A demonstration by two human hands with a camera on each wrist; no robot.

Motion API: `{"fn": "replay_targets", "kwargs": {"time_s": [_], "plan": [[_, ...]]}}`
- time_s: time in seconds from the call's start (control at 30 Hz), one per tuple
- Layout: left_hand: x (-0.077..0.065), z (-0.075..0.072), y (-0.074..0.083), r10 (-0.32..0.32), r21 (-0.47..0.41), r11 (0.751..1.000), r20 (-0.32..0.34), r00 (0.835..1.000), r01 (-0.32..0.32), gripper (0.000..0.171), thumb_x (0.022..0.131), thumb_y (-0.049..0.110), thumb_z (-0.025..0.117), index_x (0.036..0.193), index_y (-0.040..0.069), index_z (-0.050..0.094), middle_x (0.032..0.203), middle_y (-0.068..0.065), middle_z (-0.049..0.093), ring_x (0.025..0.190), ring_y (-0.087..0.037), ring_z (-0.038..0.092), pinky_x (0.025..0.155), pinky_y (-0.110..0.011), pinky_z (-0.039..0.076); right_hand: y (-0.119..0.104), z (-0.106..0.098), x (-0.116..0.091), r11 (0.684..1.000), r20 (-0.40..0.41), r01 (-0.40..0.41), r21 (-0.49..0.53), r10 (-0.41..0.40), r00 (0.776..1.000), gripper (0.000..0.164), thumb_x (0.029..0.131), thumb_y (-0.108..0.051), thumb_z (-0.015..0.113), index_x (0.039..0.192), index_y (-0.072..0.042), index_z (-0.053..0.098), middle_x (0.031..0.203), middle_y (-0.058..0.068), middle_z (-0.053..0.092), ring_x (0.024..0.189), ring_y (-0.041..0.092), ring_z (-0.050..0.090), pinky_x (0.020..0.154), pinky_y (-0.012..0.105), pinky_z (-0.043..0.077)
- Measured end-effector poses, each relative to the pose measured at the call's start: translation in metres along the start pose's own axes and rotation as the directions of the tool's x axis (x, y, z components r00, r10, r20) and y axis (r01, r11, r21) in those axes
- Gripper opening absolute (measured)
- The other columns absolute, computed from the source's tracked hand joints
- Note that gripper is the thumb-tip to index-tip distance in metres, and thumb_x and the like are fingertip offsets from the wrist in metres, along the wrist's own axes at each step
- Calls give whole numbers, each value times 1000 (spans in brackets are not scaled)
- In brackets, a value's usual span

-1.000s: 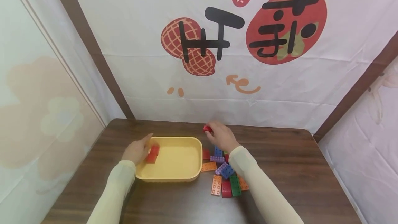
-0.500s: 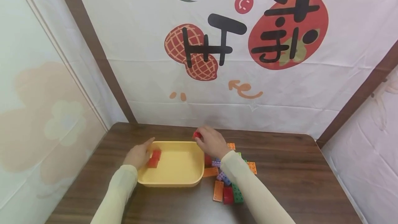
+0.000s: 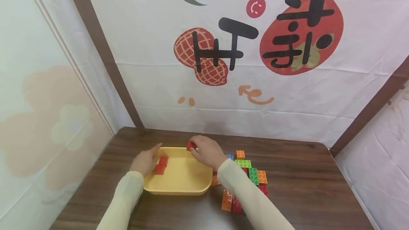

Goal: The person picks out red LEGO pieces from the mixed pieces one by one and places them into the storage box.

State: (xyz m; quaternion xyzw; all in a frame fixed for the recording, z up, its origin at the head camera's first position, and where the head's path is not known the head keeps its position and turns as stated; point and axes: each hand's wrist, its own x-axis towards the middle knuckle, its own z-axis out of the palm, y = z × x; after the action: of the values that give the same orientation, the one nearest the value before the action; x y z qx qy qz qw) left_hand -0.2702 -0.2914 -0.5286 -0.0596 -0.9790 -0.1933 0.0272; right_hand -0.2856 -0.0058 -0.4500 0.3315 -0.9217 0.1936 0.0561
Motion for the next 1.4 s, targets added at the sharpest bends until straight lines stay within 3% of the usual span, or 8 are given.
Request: {"fn": "replay_targets", "kwargs": {"time_s": [0.3,0.83,1.23,1.4], "plan": [[-3,6,-4,5,2,1000,-21,1000,-5,56,93,8,63,148,12,51,80,-17,68,66,-31,63,69,-56,55,-17,12,3,999,53,40,2,-40,998,24,96,-31,68,116,-18,65,94,-7,62,82,9,56,75,24,52],[-6,1,3,-74,-28,997,30,997,75,59,95,9,65,151,14,49,96,-18,71,77,-31,66,83,-58,54,-40,27,18,993,130,117,-21,-113,985,16,94,-25,71,106,-17,64,86,-6,60,74,9,54,70,21,50],[-2,3,-1,-37,-4,999,15,999,37,56,94,10,66,149,12,52,102,-20,71,88,-39,69,85,-58,54,-36,47,32,978,167,177,-107,-158,973,15,93,-23,72,106,-20,66,82,-8,59,73,9,54,67,22,50],[2,3,-3,-26,-2,1000,-9,1000,26,55,95,9,66,148,13,53,95,-19,71,77,-33,67,80,-56,55,-35,49,38,966,169,215,-141,-191,967,7,92,-15,69,97,-20,67,76,-12,58,70,8,54,63,23,47]]}}
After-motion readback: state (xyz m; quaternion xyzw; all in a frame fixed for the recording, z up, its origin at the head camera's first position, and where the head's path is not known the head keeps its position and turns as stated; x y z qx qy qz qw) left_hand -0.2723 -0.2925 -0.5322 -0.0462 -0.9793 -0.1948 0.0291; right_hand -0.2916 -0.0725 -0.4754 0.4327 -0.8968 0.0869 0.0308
